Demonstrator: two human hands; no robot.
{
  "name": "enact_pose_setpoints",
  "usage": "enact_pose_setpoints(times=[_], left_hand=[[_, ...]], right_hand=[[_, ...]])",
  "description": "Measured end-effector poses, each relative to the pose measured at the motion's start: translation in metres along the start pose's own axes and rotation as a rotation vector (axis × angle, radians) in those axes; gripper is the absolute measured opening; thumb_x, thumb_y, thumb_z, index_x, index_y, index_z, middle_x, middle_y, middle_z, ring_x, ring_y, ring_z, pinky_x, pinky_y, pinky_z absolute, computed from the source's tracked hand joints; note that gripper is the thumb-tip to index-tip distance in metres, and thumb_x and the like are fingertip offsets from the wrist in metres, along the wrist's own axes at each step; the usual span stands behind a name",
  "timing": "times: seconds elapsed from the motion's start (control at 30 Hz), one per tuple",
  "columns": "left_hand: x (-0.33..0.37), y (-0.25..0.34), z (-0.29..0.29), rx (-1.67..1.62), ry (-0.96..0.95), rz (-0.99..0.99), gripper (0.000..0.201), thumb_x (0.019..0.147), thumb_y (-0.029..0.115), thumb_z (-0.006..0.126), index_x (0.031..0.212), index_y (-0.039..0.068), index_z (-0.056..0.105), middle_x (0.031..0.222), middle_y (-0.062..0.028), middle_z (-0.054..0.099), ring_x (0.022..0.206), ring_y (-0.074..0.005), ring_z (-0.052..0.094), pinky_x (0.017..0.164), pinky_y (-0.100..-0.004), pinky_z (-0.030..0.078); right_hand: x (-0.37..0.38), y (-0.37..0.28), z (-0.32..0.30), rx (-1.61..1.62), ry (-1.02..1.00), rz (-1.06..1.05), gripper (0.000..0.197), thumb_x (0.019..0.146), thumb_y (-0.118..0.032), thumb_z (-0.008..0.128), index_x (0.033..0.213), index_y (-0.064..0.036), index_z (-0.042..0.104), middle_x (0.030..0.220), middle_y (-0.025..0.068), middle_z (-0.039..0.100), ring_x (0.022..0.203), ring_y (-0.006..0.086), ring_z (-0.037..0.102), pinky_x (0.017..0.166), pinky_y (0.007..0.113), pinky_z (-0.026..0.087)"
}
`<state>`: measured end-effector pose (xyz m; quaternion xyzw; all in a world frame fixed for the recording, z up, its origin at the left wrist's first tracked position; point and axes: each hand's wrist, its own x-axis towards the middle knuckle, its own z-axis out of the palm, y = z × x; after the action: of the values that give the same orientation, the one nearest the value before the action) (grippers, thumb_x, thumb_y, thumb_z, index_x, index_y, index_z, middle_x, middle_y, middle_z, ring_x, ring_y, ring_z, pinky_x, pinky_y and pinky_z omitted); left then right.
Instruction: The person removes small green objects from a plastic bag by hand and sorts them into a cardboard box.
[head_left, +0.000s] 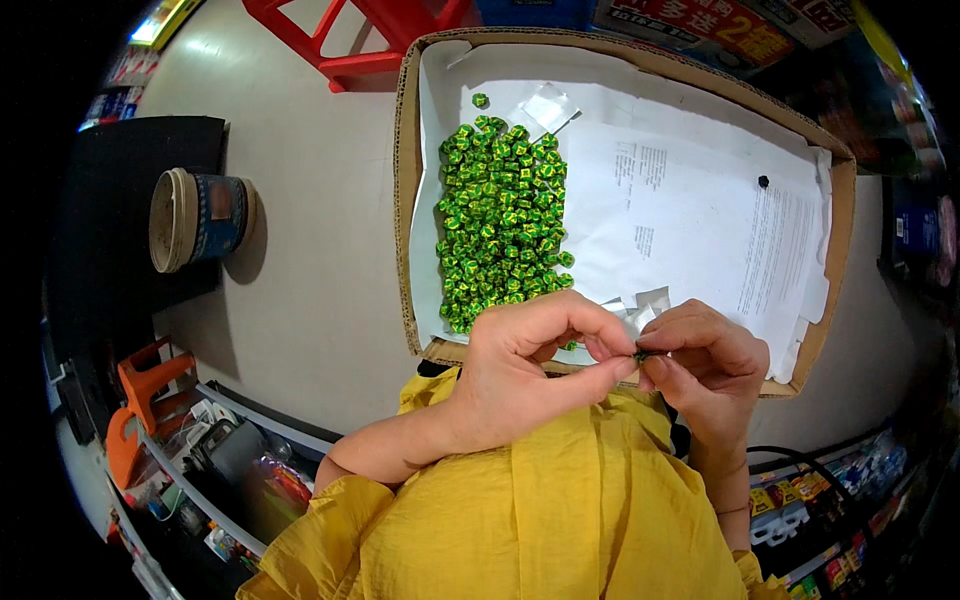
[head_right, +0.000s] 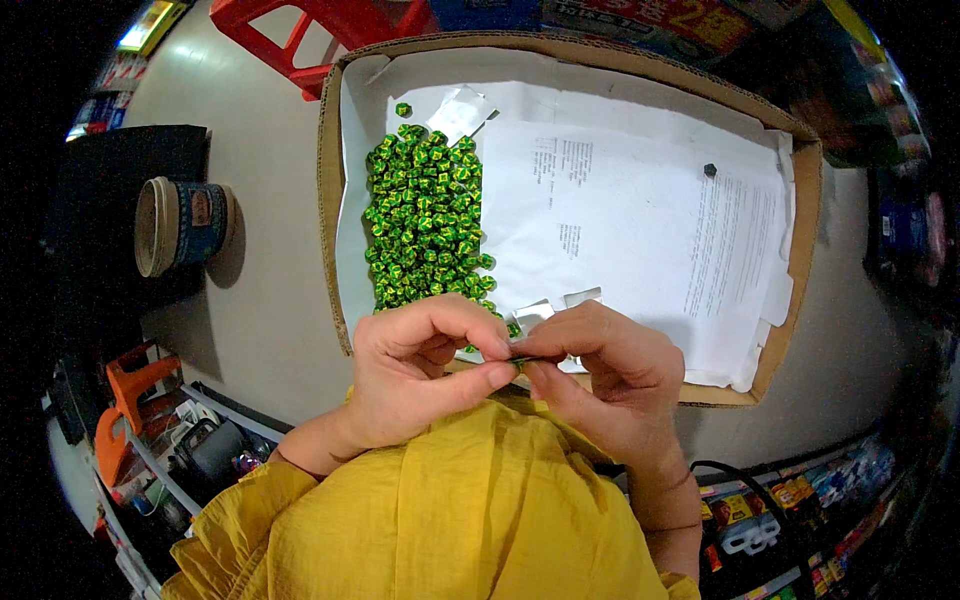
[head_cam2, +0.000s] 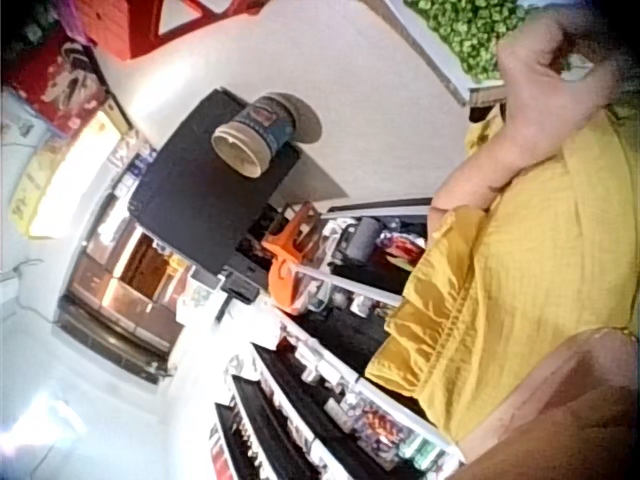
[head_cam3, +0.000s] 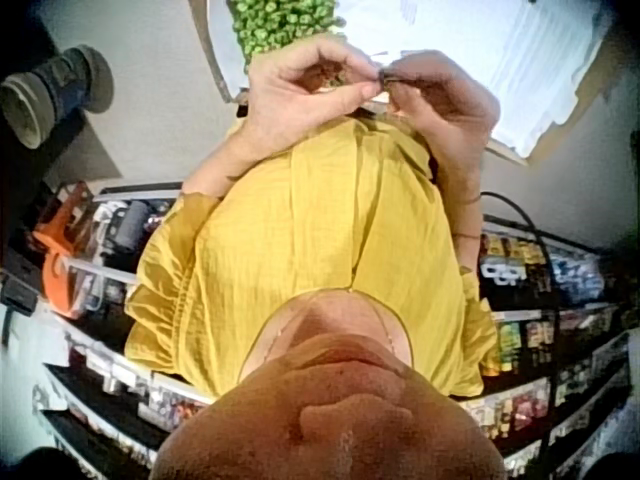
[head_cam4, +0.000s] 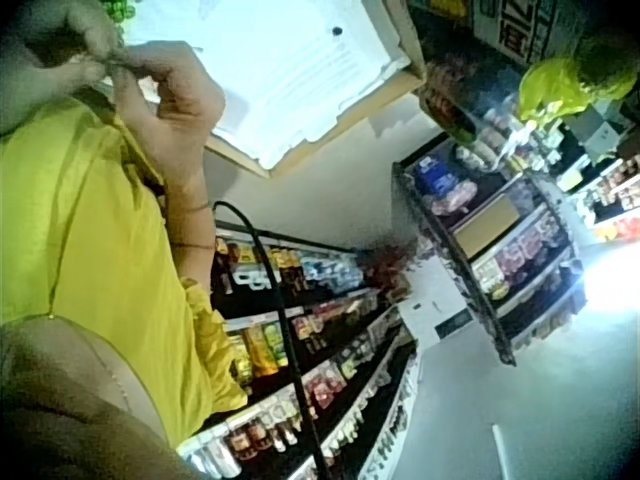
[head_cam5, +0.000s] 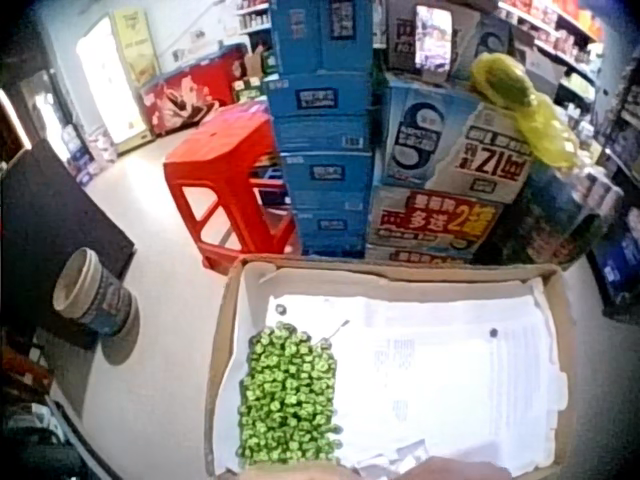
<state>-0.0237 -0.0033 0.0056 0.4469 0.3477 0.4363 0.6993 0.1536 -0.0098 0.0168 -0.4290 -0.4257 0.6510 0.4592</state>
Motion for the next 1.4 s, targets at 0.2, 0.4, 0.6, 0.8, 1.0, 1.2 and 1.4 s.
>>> enact_pose_setpoints(times=[0.2, 0.4, 0.6, 0.8, 1.0, 1.2, 1.4], left_hand=[[-0.002, -0.008, 0.006, -0.135, 0.077, -0.02, 0.031, 0.073, -0.008, 0.063, 0.102, -0.003, 0.053, 0.088, -0.0059, 0.058, 0.079, -0.0092, 0.055, 0.072, -0.0222, 0.046], [-0.004, -0.006, 0.009, -0.235, 0.128, -0.148, 0.027, 0.077, -0.006, 0.06, 0.103, -0.003, 0.054, 0.089, -0.0054, 0.057, 0.082, -0.0081, 0.054, 0.072, -0.0207, 0.045], [-0.003, -0.008, 0.009, -0.143, 0.067, -0.097, 0.012, 0.081, -0.003, 0.059, 0.092, -0.002, 0.061, 0.088, -0.0038, 0.059, 0.072, -0.0035, 0.052, 0.061, -0.016, 0.04], [-0.003, -0.006, 0.011, -0.229, 0.055, -0.167, 0.013, 0.08, -0.003, 0.06, 0.093, -0.001, 0.061, 0.085, -0.0033, 0.059, 0.07, -0.0029, 0.051, 0.059, -0.016, 0.041], [-0.005, -0.008, 0.01, -0.094, 0.031, -0.07, 0.013, 0.078, -0.005, 0.061, 0.09, -0.002, 0.059, 0.086, -0.0076, 0.059, 0.074, -0.0091, 0.054, 0.064, -0.0201, 0.043], [0.004, -0.023, 0.008, 0.122, 0.069, 0.365, 0.014, 0.072, -0.003, 0.066, 0.086, -0.002, 0.061, 0.081, -0.0089, 0.062, 0.07, -0.0162, 0.058, 0.062, -0.0234, 0.045], [0.003, -0.013, 0.011, 0.324, 0.168, 0.384, 0.009, 0.073, -0.004, 0.064, 0.08, -0.002, 0.059, 0.078, -0.0101, 0.061, 0.067, -0.0184, 0.057, 0.059, -0.0246, 0.045]], right_hand=[[0.004, -0.002, -0.009, -0.231, -0.107, -0.184, 0.022, 0.064, 0.011, 0.063, 0.084, 0.0031, 0.064, 0.083, 0.0106, 0.062, 0.069, 0.0199, 0.059, 0.061, 0.027, 0.047], [0.005, 0.001, -0.011, -0.888, -0.214, -0.773, 0.022, 0.063, 0.002, 0.066, 0.084, 0.0009, 0.063, 0.082, 0.0095, 0.057, 0.065, 0.0211, 0.058, 0.057, 0.031, 0.049], [0.002, 0.004, -0.014, -0.979, -0.182, -0.837, 0.026, 0.063, -0.001, 0.067, 0.088, 0.001, 0.06, 0.085, 0.0107, 0.056, 0.067, 0.0218, 0.059, 0.058, 0.033, 0.05], [0.0, 0.004, -0.014, -0.894, -0.169, -0.774, 0.027, 0.064, -0.001, 0.067, 0.09, -0.0004, 0.061, 0.086, 0.0109, 0.058, 0.067, 0.0221, 0.059, 0.058, 0.033, 0.05], [0.001, 0.007, -0.01, -0.728, -0.085, -0.76, 0.028, 0.065, 0.0, 0.068, 0.091, -0.0008, 0.059, 0.083, 0.0102, 0.058, 0.064, 0.0215, 0.057, 0.055, 0.031, 0.048], [-0.005, 0.028, 0.003, -0.398, 0.059, -0.554, 0.02, 0.072, 0.004, 0.064, 0.088, 0.0005, 0.055, 0.082, 0.0112, 0.057, 0.069, 0.0204, 0.056, 0.059, 0.027, 0.046], [-0.012, 0.021, 0.012, -0.211, 0.089, -0.301, 0.016, 0.073, 0.006, 0.062, 0.087, 0.0029, 0.054, 0.08, 0.0109, 0.057, 0.069, 0.0167, 0.053, 0.062, 0.023, 0.042]])
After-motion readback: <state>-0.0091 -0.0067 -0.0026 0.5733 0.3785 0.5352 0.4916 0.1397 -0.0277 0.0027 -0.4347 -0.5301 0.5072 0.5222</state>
